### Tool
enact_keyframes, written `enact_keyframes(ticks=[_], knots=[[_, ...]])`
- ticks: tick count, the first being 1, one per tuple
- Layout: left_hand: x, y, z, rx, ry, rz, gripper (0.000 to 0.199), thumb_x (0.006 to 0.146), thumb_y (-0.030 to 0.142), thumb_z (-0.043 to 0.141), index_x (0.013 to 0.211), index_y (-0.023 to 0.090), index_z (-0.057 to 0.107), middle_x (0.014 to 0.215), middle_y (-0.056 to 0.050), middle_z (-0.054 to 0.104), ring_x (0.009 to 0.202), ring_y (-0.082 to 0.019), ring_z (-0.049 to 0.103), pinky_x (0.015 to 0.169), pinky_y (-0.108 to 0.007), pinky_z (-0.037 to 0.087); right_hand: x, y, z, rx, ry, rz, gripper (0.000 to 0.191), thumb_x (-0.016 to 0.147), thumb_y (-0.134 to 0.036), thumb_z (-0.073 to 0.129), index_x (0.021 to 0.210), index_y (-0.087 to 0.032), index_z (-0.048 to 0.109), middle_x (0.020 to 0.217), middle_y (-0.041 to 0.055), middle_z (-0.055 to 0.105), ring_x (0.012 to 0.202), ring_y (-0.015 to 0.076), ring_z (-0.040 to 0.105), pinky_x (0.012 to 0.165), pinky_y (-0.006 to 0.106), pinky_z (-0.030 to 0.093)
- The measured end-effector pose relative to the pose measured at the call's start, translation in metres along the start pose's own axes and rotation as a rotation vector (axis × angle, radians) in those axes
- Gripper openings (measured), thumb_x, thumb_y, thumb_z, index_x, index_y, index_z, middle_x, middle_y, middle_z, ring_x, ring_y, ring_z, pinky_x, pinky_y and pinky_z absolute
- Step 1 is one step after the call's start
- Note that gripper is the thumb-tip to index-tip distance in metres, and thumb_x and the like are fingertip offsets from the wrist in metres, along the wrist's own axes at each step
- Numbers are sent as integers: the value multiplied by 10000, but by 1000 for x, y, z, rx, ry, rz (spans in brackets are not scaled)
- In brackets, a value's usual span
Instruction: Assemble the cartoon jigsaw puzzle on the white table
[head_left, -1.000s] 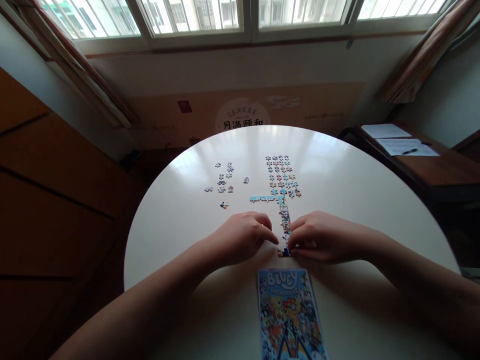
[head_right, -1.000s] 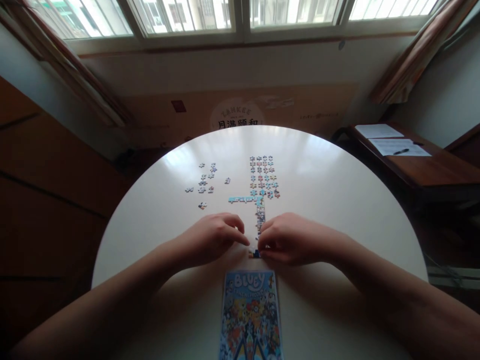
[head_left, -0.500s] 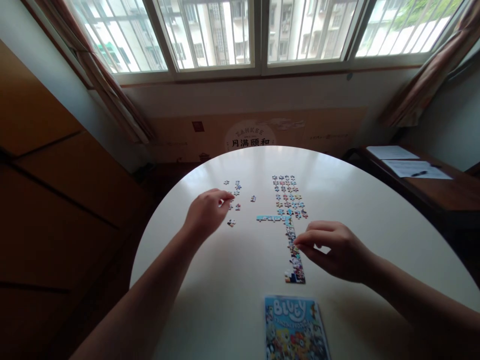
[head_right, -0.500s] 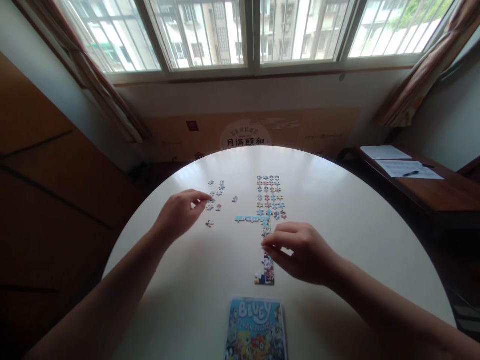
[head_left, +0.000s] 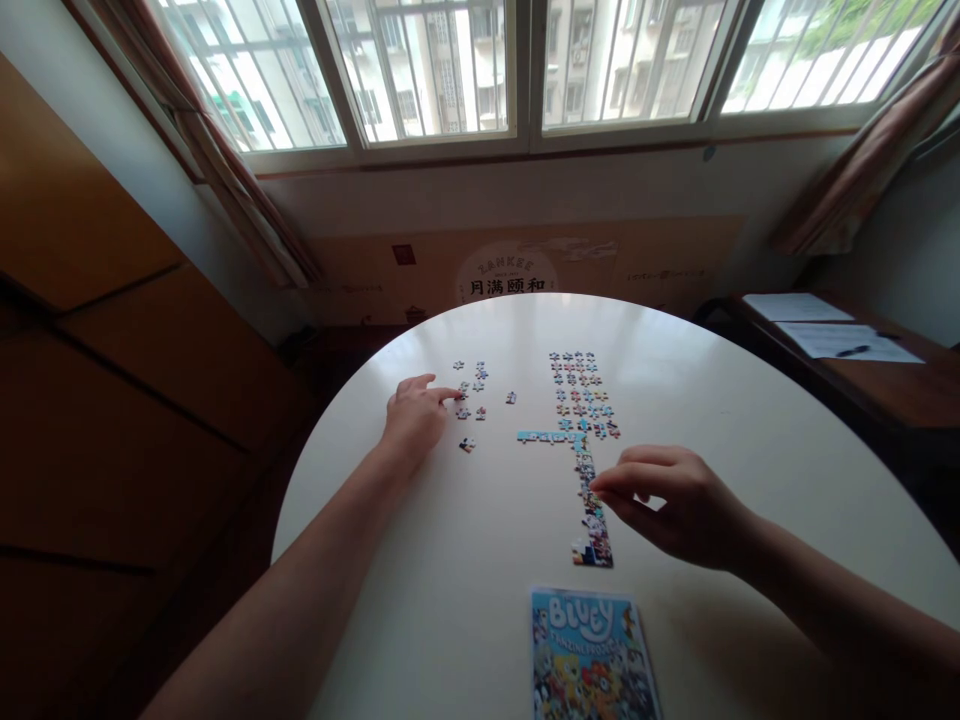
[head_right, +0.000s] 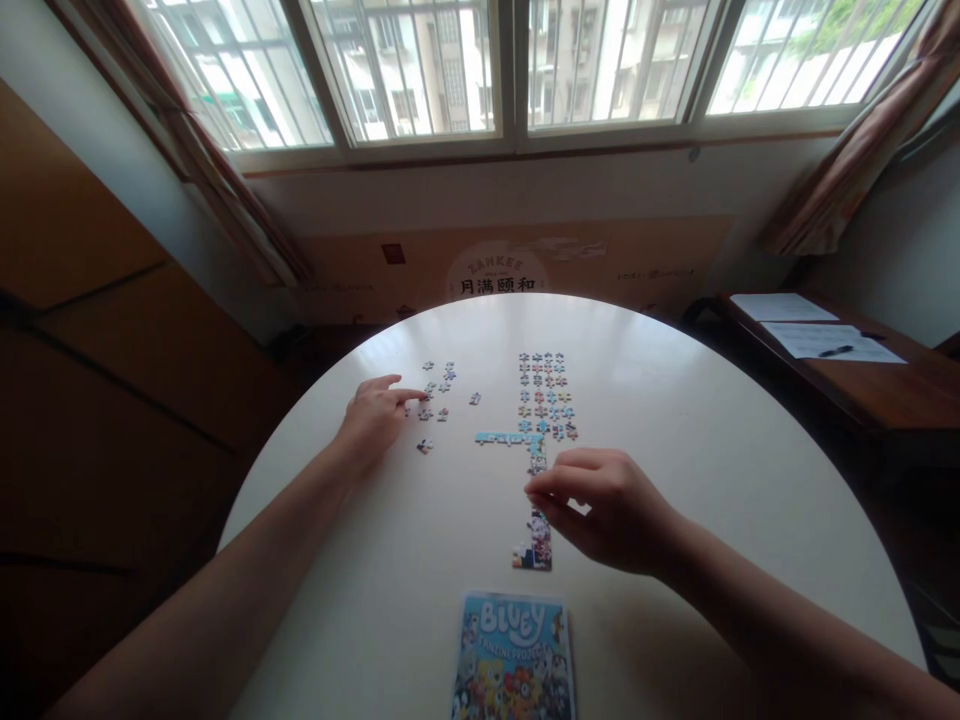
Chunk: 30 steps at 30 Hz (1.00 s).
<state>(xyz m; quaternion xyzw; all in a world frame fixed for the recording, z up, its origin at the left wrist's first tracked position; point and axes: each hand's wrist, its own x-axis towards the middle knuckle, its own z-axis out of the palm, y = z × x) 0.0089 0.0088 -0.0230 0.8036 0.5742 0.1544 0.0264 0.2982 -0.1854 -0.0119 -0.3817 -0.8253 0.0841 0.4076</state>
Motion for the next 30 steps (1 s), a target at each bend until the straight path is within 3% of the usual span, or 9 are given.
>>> enact_keyframes(ticks=[6,10,13,16,20,25,30], knots=[[0,-18,-27,98,-64,-215,350,835,220,555,1047,337,807,1333,-75,639,1275,-373,512,1033,-542,442,0,0,0,4,3,-4,82,925,-160,617,947,-182,694,687,11,643,576,109,536,534,253,433],[-3,-24,-46,102,-131,-307,284,776,268,605,970,290,812,1090,-83,749,1024,-332,646,829,-428,532,0,0,-1,14,0,3,79,924,-154,621,945,-179,693,694,12,648,579,103,533,540,249,433],[-5,-25,-57,130,-218,-344,225,726,296,658,896,269,803,965,-64,769,896,-284,684,709,-336,520,0,0,-1,12,5,0,77,929,-156,620,943,-179,692,695,12,646,575,101,525,534,248,427],[-6,-28,-61,181,-313,-356,215,702,304,688,890,272,787,996,-35,768,905,-254,694,676,-293,495,-1,1,0,13,12,-3,71,931,-158,623,943,-177,691,696,12,647,572,98,519,531,247,423],[-5,-34,-59,174,-303,-312,340,684,288,696,1016,291,767,1112,-13,751,995,-245,681,705,-278,485,-2,2,0,11,9,-5,67,931,-159,625,945,-176,689,696,10,647,576,94,523,537,244,425],[-8,-27,-62,173,-352,-318,234,658,260,692,875,287,777,1015,-14,762,927,-244,687,682,-289,480,-1,3,1,1,2,-4,65,931,-164,627,938,-175,691,693,9,642,581,94,530,541,240,425],[-9,-22,-67,158,-424,-318,251,615,235,692,853,266,767,987,-25,759,887,-244,686,642,-286,472,-2,5,0,4,-28,3,67,929,-162,632,944,-173,697,690,4,642,588,92,550,550,231,433]])
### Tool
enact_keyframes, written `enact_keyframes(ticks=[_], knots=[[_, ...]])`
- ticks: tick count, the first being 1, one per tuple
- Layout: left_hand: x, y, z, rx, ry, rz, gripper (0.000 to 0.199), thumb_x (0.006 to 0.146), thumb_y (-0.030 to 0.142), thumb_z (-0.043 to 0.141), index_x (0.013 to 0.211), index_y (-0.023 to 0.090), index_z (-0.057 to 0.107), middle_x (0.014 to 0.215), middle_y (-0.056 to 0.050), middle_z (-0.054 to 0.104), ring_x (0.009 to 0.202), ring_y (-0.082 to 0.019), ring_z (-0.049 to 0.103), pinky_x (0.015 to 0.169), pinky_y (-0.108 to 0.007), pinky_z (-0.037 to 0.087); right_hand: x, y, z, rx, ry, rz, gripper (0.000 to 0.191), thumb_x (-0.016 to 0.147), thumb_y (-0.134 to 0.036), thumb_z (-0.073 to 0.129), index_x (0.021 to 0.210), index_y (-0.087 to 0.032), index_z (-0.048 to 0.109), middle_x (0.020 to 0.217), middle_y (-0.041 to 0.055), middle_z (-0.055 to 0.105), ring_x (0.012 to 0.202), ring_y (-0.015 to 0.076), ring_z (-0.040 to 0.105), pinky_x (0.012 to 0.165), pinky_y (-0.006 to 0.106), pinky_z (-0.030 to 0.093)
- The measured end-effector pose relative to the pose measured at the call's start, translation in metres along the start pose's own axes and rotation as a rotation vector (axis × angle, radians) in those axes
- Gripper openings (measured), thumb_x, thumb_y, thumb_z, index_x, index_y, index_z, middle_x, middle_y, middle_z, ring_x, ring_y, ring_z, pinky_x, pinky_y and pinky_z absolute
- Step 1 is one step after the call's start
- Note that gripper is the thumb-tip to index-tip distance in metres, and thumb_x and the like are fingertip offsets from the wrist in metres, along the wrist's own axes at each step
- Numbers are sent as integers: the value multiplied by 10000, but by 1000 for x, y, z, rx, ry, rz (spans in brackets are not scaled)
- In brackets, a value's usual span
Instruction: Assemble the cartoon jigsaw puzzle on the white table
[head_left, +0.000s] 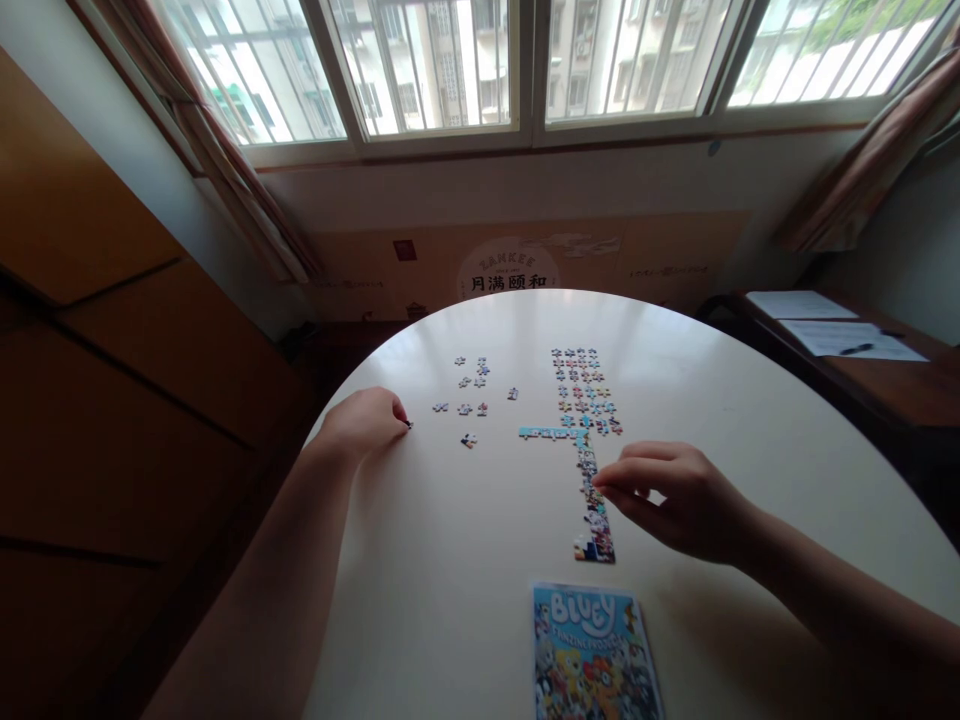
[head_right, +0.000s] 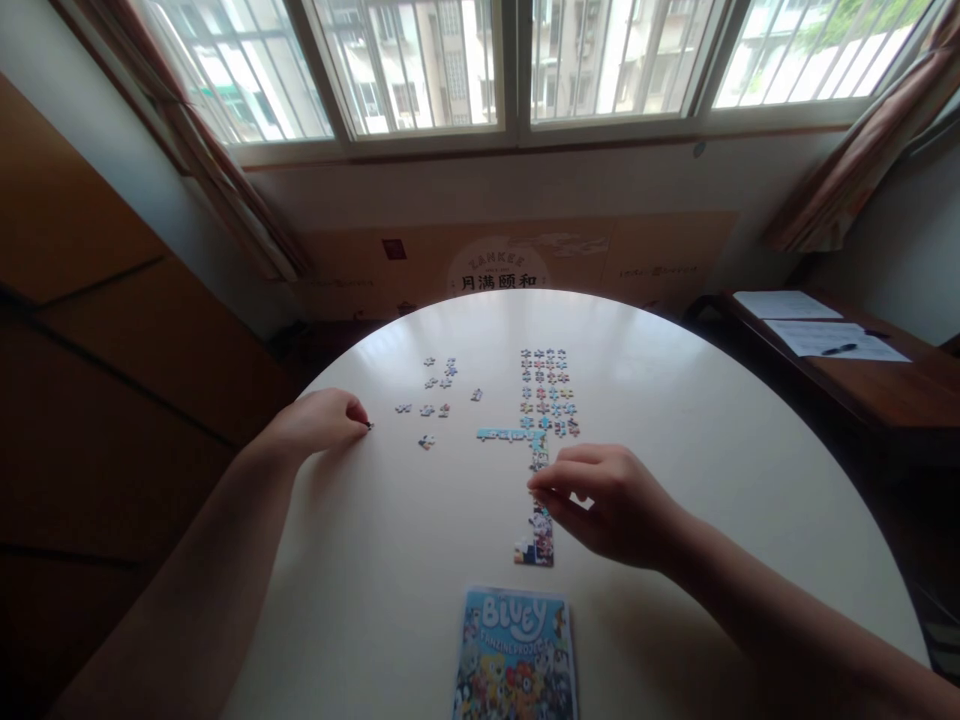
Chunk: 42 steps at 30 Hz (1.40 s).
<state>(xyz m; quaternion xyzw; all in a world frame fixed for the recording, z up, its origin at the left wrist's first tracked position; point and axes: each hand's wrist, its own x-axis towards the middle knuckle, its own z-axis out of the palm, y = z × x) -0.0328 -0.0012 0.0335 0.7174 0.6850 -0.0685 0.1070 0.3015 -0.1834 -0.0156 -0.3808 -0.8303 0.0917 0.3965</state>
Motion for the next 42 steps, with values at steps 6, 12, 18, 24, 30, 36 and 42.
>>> enact_keyframes(ticks=[6,12,18,24,30,36,42], knots=[[-28,3,-11,51,56,81,130,696,292,706,806,234,745,921,-43,762,846,-263,686,641,-317,462,0,-1,-7,42,-167,40,98,937,-195,617,942,-182,714,757,17,690,631,97,599,585,228,451],[-80,58,11,-541,-293,655,164,803,314,676,900,211,760,919,-32,786,862,-208,713,767,-303,538,2,-3,-12,1,-469,71,151,885,-173,637,957,-254,742,861,-13,733,727,106,637,646,240,435],[-93,97,52,-535,-555,824,179,795,224,692,942,224,796,923,-9,795,868,-192,723,801,-302,525,1,-2,-12,-31,-496,74,183,858,-160,644,951,-272,755,835,-24,728,721,115,623,640,250,412],[-87,95,52,-672,-607,774,284,792,235,689,1058,189,778,924,-44,782,865,-199,701,793,-311,519,1,-3,-13,-17,-468,47,170,894,-175,621,956,-260,755,832,-12,729,716,113,625,637,246,414],[-85,95,54,-804,-599,743,263,793,181,639,1028,181,758,911,-47,753,867,-182,669,796,-314,508,1,-3,-11,-17,-416,17,160,913,-187,618,981,-247,751,859,9,736,727,120,644,642,254,438],[-86,98,55,-1060,-650,576,248,714,284,790,783,166,583,646,32,605,579,-98,552,516,-211,405,2,-5,-11,-31,-316,-23,167,936,-181,593,997,-224,741,825,21,719,702,125,636,641,266,465],[-88,98,51,-1081,-698,502,286,739,299,777,870,170,557,768,-22,719,606,-122,643,515,-216,440,3,-3,-11,-27,-282,-40,165,947,-190,589,1002,-215,743,814,27,718,686,126,631,628,268,464]])
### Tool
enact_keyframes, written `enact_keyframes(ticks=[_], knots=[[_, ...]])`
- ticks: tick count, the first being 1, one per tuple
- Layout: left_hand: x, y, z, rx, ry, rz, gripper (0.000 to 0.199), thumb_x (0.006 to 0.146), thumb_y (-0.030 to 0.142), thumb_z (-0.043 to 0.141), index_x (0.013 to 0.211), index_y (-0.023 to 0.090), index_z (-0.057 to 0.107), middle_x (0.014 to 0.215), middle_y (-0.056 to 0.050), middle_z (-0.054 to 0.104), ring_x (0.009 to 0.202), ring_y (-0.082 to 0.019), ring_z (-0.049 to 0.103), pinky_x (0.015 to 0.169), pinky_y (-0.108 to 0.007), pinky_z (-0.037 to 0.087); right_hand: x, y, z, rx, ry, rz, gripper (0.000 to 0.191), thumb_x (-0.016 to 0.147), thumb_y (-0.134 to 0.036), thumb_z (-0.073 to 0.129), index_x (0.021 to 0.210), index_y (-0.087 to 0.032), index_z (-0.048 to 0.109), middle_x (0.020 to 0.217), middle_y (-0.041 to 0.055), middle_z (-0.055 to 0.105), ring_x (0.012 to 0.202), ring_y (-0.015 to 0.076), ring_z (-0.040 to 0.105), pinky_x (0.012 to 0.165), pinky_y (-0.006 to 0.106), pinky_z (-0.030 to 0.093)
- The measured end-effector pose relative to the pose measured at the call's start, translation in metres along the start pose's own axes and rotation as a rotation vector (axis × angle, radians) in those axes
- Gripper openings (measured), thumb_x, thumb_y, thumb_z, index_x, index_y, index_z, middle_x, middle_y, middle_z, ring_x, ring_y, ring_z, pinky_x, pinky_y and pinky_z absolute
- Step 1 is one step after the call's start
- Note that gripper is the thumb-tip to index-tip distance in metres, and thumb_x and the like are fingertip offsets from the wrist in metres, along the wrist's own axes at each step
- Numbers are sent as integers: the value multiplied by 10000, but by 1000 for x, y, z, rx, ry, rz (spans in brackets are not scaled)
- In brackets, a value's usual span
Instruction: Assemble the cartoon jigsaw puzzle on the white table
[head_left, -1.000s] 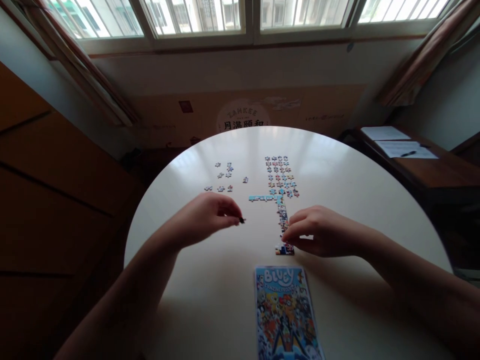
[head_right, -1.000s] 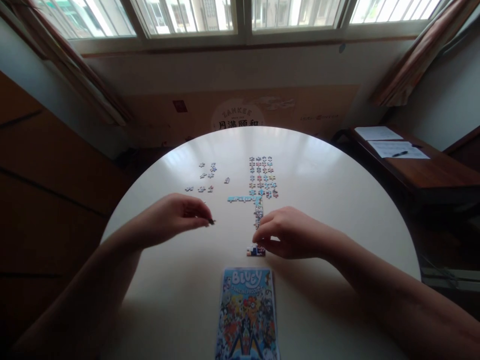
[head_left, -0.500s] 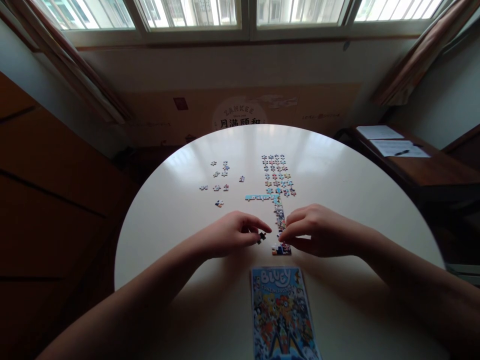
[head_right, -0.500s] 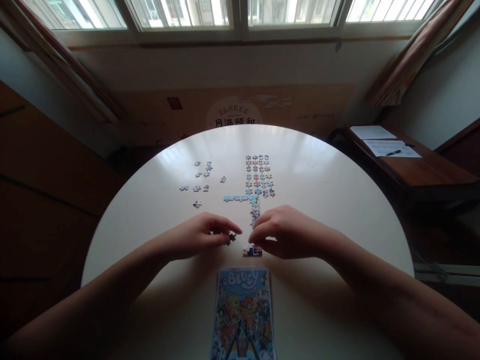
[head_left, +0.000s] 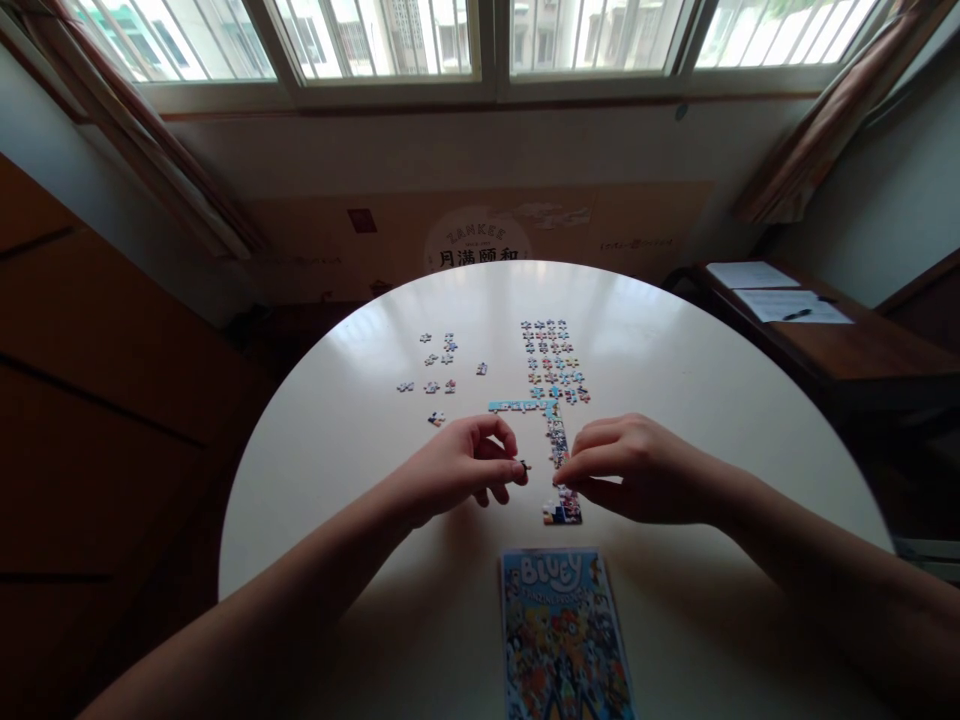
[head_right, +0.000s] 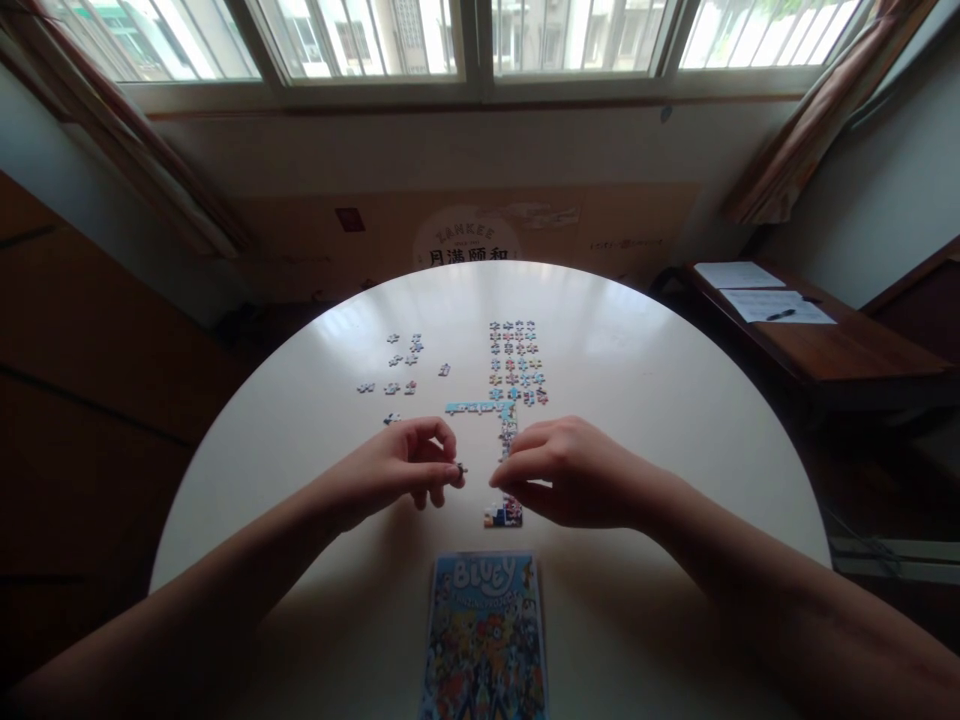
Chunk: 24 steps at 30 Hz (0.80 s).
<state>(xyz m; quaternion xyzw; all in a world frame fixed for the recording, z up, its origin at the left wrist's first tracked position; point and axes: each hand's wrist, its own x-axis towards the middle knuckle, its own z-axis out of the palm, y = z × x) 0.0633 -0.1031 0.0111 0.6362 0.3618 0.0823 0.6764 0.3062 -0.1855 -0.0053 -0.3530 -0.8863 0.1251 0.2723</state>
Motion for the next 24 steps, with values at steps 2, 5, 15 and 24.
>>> enact_keyframes(ticks=[2,5,15,24], knots=[[1,-1,0,11,-19,-19,313,774,309,749,1000,172,581,822,-43,746,647,-145,677,535,-232,462,0,1,1,7,-22,13,165,946,-195,592,1002,-217,746,823,27,721,695,126,636,636,265,466],[2,-3,-1,44,-44,-31,357,808,320,718,1109,170,599,876,-67,759,715,-172,709,564,-248,478,-1,2,2,21,-77,38,165,934,-186,603,1003,-226,747,844,19,730,715,124,645,653,262,467],[1,-8,0,300,-32,69,215,785,276,728,974,174,714,777,-35,748,740,-177,696,682,-289,514,-1,1,1,29,-212,55,161,915,-205,631,1004,-267,751,852,-8,729,749,116,631,648,256,427],[-5,-6,20,577,38,106,168,793,260,677,924,227,777,831,-23,767,748,-181,686,716,-293,498,-1,-3,-2,30,-286,65,160,915,-230,645,994,-293,769,897,-4,736,781,121,633,679,255,409]])
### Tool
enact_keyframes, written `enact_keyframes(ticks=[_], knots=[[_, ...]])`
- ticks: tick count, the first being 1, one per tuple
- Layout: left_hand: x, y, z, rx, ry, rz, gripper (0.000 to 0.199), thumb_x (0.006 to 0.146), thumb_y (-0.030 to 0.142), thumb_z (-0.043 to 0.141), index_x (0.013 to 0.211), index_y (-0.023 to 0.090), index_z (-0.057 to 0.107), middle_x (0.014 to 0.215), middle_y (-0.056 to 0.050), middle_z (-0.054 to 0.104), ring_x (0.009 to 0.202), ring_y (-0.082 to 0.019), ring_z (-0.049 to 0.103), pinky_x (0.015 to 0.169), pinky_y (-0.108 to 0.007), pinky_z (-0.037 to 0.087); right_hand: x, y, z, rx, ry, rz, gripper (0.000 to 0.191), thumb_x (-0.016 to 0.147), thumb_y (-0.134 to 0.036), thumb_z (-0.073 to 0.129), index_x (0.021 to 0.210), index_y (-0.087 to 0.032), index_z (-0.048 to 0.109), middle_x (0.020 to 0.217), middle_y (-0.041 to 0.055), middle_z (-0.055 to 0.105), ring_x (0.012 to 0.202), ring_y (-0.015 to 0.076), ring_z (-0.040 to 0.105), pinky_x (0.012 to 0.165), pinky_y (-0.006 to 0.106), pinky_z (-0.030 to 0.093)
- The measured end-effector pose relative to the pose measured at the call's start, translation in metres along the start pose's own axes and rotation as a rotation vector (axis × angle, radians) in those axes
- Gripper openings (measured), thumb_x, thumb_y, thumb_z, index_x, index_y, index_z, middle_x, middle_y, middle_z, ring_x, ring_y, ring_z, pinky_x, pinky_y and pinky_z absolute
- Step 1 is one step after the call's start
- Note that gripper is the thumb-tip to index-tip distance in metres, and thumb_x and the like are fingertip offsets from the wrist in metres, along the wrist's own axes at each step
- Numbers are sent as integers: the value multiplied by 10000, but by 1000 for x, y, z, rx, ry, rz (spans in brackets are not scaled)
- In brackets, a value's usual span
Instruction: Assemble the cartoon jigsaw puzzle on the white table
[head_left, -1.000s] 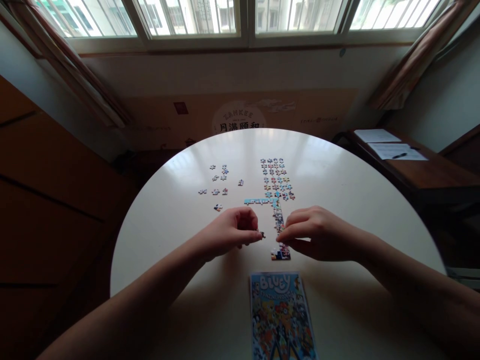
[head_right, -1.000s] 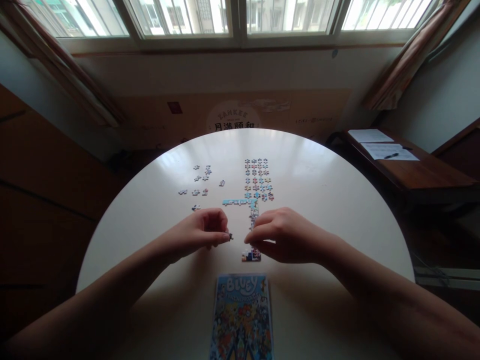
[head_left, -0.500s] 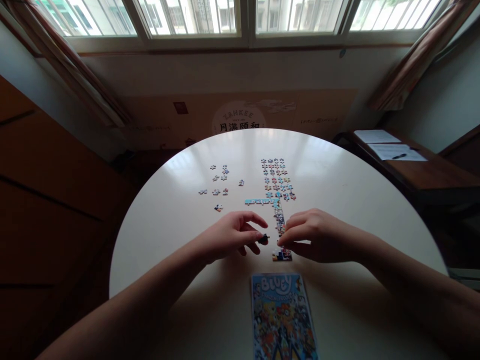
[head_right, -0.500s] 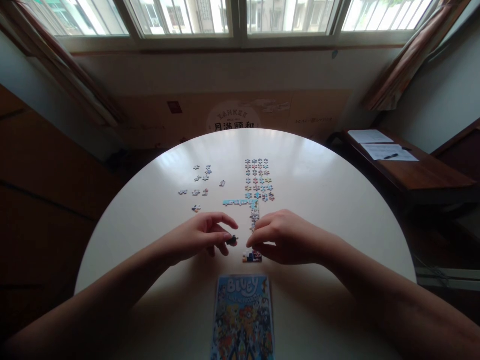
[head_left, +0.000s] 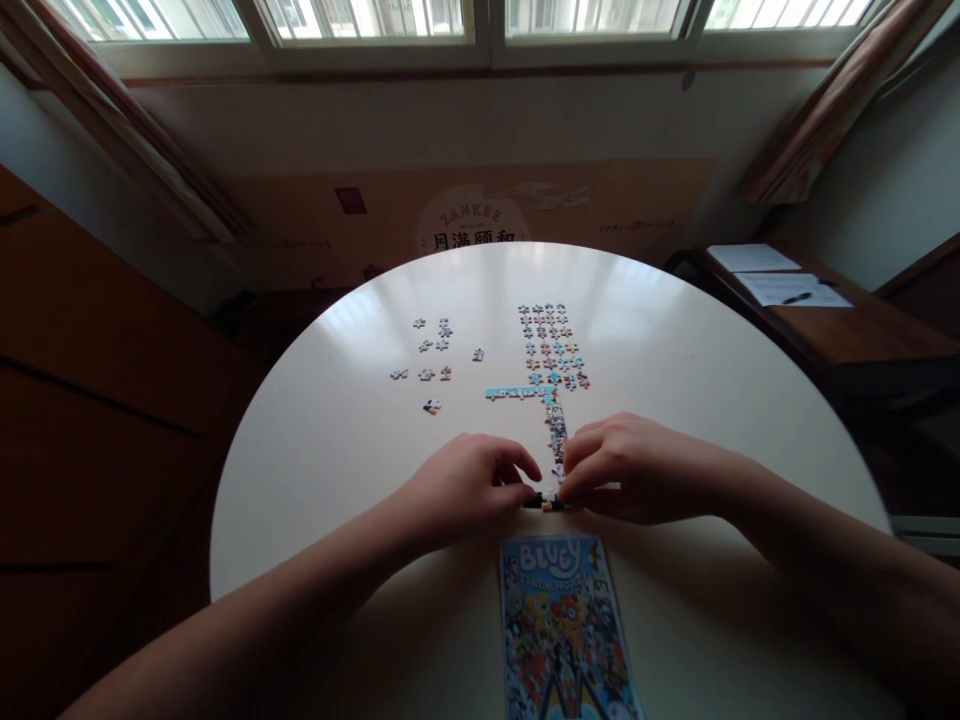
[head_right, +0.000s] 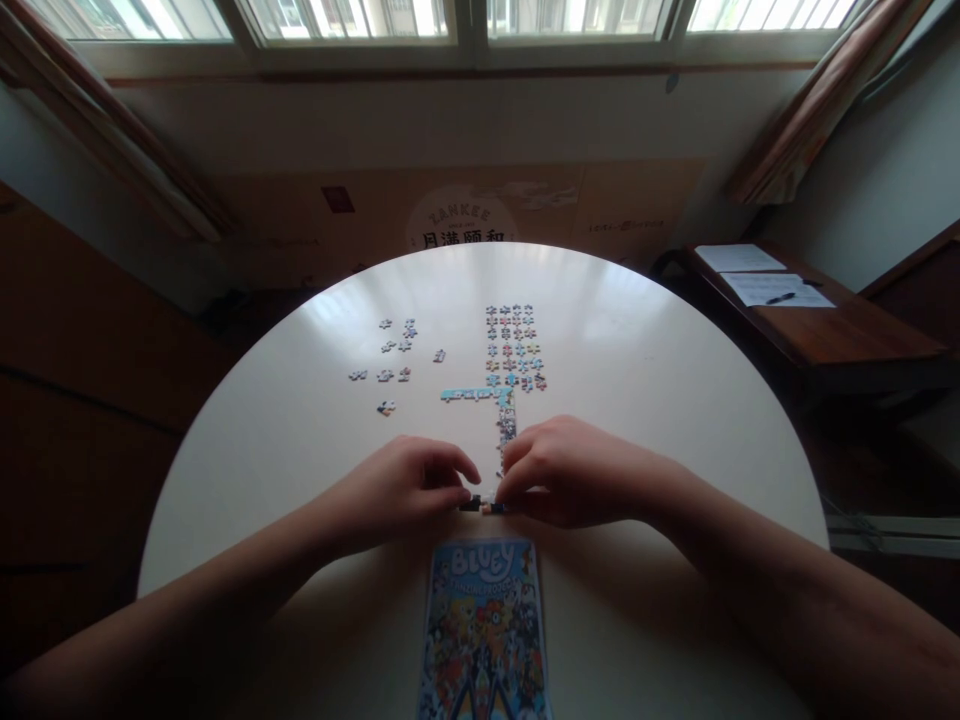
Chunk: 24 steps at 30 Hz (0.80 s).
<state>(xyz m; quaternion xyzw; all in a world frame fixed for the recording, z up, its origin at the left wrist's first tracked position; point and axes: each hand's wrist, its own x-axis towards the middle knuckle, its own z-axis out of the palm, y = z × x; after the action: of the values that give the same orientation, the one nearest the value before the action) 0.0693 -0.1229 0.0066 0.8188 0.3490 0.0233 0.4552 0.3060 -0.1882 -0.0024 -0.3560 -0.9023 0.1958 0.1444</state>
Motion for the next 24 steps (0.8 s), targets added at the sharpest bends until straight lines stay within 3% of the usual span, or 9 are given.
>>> enact_keyframes(ticks=[16,24], knots=[[1,-1,9,310,62,101,161,832,281,619,892,279,768,864,-12,756,805,-213,659,692,-317,444,2,-4,3,-72,2,-11,156,877,-192,658,929,-287,770,905,-17,711,742,110,598,631,262,369],[1,1,9,346,62,59,170,843,303,623,941,296,761,923,-6,756,818,-219,660,707,-327,446,5,-5,4,-66,-1,12,137,888,-216,634,895,-278,756,872,-12,702,718,117,583,629,264,361]])
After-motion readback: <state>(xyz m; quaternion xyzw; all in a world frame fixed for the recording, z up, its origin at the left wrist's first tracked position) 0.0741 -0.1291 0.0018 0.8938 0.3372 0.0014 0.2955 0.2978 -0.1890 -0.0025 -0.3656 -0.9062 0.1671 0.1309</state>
